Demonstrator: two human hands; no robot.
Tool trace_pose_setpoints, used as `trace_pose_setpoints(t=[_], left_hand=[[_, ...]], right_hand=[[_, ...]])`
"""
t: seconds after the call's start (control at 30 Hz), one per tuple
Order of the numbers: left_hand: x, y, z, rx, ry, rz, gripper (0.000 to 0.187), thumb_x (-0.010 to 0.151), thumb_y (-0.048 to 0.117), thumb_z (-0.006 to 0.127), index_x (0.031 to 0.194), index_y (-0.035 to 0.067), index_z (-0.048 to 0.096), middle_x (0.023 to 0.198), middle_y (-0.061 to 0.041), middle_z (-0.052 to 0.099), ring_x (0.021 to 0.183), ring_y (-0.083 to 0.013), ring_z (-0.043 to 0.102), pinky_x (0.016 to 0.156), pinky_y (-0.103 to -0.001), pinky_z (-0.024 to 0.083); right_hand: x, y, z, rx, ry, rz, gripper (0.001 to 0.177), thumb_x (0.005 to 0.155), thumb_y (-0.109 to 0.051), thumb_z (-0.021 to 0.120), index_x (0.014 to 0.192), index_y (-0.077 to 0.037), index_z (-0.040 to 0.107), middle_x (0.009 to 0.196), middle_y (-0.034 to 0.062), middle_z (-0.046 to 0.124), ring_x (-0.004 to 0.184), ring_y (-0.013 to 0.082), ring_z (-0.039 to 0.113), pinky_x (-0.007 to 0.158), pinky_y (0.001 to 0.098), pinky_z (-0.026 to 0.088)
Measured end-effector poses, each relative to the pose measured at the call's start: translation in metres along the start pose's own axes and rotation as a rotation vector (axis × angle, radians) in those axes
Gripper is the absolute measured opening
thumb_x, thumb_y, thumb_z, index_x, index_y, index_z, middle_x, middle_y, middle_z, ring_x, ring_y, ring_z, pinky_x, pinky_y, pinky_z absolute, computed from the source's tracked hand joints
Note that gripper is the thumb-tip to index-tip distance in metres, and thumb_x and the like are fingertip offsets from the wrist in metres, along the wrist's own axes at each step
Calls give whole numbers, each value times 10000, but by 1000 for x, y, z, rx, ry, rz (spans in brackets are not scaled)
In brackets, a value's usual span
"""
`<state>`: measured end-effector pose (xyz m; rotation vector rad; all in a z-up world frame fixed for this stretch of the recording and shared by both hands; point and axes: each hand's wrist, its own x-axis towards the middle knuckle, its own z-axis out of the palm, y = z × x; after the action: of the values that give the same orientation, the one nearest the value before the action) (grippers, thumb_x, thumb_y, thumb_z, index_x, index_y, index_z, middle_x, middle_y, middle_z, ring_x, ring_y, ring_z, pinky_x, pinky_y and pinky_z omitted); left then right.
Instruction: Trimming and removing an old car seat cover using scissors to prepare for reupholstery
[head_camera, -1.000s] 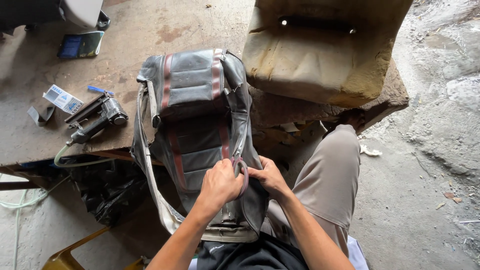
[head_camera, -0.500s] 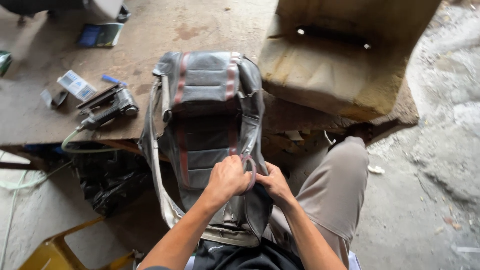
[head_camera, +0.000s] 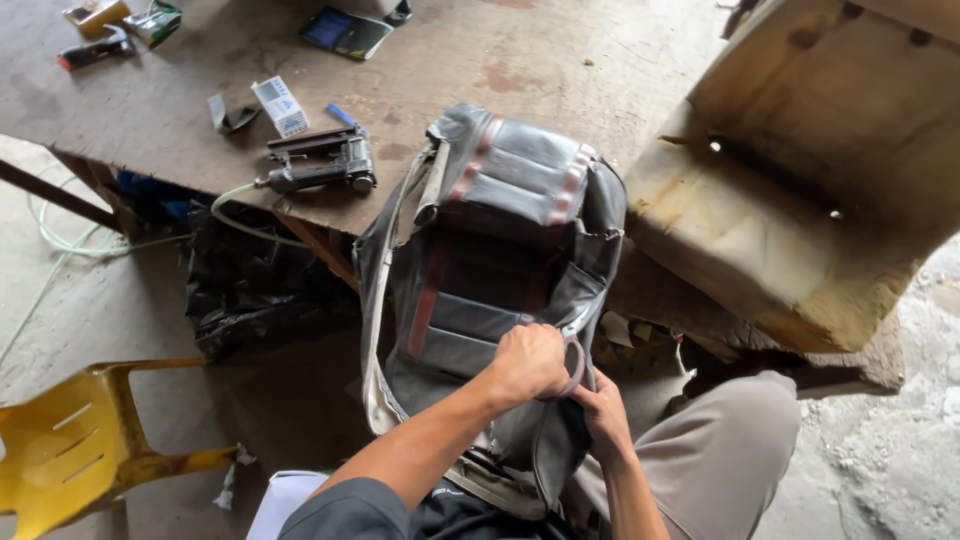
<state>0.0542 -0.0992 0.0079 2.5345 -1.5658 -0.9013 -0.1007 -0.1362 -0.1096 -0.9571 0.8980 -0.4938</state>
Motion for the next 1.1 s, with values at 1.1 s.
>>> trace_pose_setpoints(t=[1.1], left_hand=[[-129, -96, 11, -676, -183, 142, 329, 794, 368, 634, 1004, 114, 634, 1023, -86, 747, 931, -314, 699, 809, -416, 533]], right_hand=[[-25, -49, 50, 319, 153, 252, 334, 931, -166, 693, 1210, 14, 734, 1137, 172, 763, 998, 288, 735, 958, 394, 596]])
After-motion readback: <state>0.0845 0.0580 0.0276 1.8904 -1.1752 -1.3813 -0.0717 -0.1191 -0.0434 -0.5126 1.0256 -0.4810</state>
